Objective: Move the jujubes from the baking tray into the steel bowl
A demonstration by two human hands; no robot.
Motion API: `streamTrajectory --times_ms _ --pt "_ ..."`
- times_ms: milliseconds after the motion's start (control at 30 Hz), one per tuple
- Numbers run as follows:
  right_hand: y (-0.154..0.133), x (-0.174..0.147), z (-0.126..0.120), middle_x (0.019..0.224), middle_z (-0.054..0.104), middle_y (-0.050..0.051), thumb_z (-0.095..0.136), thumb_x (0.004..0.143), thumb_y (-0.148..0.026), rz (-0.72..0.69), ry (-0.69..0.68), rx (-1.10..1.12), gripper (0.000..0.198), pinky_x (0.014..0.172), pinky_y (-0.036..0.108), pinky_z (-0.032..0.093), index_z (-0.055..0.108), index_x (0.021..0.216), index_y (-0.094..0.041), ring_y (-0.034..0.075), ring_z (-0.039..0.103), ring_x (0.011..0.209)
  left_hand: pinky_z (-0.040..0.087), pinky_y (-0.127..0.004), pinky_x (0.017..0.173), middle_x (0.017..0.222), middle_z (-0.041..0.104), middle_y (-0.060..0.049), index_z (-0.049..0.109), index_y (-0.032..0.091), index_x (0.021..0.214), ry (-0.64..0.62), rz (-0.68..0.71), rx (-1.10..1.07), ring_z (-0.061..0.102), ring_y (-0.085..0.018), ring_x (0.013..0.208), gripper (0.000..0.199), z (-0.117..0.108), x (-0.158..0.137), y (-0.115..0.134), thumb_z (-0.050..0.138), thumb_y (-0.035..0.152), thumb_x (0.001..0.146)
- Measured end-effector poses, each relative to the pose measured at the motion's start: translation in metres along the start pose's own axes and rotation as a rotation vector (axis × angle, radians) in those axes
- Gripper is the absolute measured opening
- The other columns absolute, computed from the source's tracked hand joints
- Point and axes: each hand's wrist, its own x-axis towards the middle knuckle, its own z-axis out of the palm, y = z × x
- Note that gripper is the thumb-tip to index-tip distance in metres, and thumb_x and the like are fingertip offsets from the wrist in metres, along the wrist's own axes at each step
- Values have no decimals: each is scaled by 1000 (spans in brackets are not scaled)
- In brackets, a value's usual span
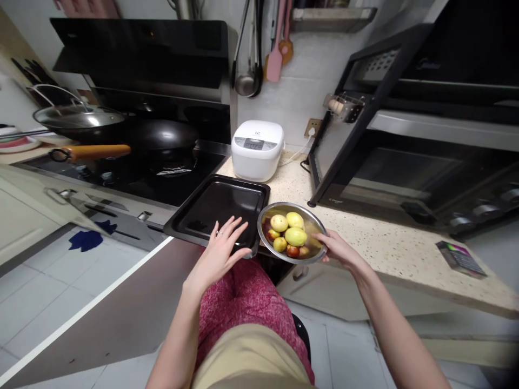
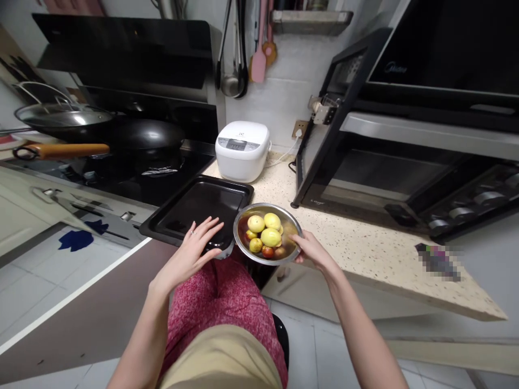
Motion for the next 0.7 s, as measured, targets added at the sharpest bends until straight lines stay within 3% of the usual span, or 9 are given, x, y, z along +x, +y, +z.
streamTrajectory --times_ms 167,300,467,700 --pt "-12 3 0 41 58 3 60 68 -35 24 32 -34 19 31 22 38 56 58 -20 13 49 31 14 -63 130 169 35 -13 30 33 162 -48 -3 -43 23 -32 161 88 -6 -13 -9 66 67 89" --pt "-36 8 -2 40 57 4 57 70 -31 5 76 -72 17 30 23 37 56 57 -19 14 49 30 17 -64 129 172 27 -14 16 37 166 -13 13 -15 22 -33 161 104 -8 -16 -16 81 48 85" --pt "-80 29 5 40 57 3 58 71 -22 -33 100 -154 15 32 21 40 54 58 -20 12 50 30 20 -61 130 173 24 -12 2 39 166 64 -62 49 21 -30 162 108 -5 -14 -24 76 19 90" --pt "-129 59 45 39 59 6 55 75 -16 -35 -29 -336 20 34 20 44 56 56 -18 15 56 33 23 -59 129 176 14 -14 -6 37 166 123 -73 71 22 -30 161 114 -2 -10 -26 73 12 88"
